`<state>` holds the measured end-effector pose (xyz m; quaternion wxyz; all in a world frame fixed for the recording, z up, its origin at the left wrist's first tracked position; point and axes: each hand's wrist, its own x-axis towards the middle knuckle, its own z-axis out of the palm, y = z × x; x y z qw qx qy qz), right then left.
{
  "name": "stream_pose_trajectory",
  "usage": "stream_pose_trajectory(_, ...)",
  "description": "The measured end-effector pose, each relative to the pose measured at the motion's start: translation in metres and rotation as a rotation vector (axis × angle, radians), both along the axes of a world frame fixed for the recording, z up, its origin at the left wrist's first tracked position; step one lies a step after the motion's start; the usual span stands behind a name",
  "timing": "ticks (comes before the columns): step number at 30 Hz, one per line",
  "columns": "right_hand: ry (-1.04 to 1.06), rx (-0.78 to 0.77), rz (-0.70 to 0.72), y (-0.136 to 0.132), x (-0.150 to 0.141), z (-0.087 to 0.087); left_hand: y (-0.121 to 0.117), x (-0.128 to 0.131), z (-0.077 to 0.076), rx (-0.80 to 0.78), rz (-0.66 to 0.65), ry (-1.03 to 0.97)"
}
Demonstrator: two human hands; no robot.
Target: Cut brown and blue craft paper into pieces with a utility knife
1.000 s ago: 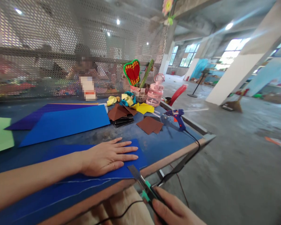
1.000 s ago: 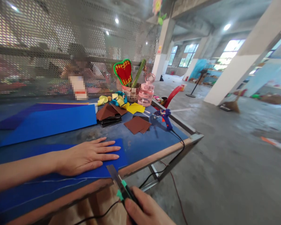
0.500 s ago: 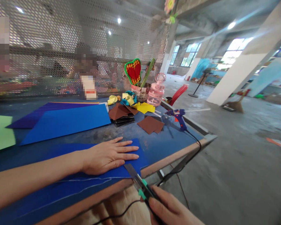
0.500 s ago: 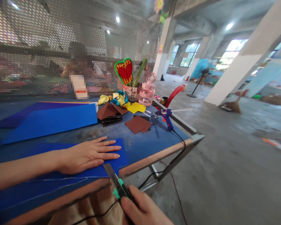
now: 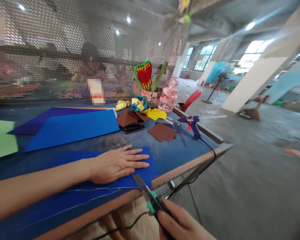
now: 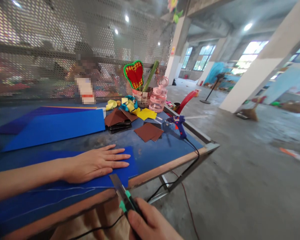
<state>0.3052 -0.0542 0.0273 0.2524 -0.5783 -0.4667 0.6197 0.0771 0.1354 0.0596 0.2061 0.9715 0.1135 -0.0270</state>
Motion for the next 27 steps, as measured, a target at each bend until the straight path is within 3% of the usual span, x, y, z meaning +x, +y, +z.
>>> stream_pose_trajectory(12,0.016,0.013,0.104,0.0026,-0.0033,-0.0018,0.0005,-0.0005,-0.0011,-0.008,0.006,-0.029)
stream_pose_trajectory(17,0.041,0.028,0.052,0.0011,-0.0074,-0.0006,0.0009,0.0003,-0.0016,-0.011,0.013,-0.027)
stream_pose_trajectory(23,0.074,0.009,0.128,0.0053,-0.0091,-0.0019,0.0017,-0.0005,-0.0042,0.003,0.037,-0.05)
stream_pose_trajectory(27,0.105,-0.023,0.038,0.0019,-0.0088,-0.0044,0.0014,-0.0011,-0.0057,0.018,0.049,-0.043)
